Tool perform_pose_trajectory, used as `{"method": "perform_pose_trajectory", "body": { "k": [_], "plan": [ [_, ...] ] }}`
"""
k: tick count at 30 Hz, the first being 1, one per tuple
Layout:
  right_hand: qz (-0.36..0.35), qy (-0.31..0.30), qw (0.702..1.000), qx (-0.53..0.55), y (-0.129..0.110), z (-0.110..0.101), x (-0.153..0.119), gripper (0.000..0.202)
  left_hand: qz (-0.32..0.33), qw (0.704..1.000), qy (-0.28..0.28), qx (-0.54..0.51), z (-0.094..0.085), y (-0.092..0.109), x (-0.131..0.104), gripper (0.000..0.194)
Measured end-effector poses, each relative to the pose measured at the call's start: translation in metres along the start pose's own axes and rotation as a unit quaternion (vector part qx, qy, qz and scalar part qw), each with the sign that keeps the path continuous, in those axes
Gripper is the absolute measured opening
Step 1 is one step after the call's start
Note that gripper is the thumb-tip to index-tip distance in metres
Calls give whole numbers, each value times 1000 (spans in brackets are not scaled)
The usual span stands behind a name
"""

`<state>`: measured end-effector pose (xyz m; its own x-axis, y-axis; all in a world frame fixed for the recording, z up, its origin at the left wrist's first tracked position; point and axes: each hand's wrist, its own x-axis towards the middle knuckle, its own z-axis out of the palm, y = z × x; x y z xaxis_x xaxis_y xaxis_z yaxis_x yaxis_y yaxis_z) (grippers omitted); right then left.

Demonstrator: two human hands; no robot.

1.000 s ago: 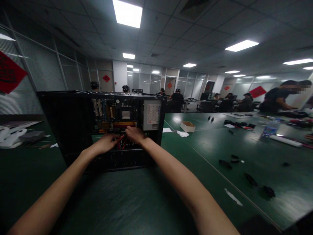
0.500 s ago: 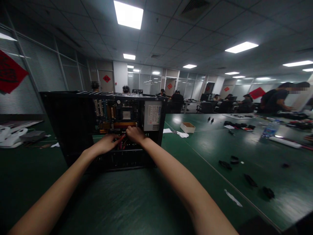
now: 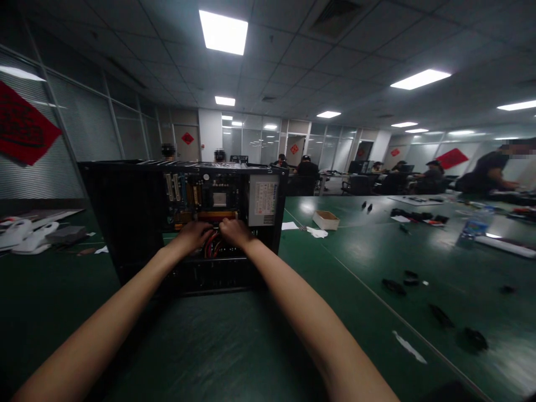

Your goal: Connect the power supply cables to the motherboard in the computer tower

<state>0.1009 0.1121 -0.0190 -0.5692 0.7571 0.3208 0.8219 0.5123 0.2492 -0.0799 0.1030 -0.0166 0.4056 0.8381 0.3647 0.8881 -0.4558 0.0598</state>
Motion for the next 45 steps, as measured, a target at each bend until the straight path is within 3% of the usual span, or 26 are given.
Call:
{"method": "perform_pose_trajectory", "body": {
  "k": [6,20,36,45],
  "plan": [
    [18,-3,1000,19,-1,-2,-1,30,-1,998,-40,43,-6,10,10,33],
    [49,1,995,88,1,3,-4,26,7,995,-44,91,-2,12,11,31],
    [87,-14,992,87,0,2,-3,31,33,997,-42,55,8,1,18,25],
    [89,-12,992,92,1,-3,-3,29,-1,1000,-20,19,7,-4,19,28]
  ]
}}
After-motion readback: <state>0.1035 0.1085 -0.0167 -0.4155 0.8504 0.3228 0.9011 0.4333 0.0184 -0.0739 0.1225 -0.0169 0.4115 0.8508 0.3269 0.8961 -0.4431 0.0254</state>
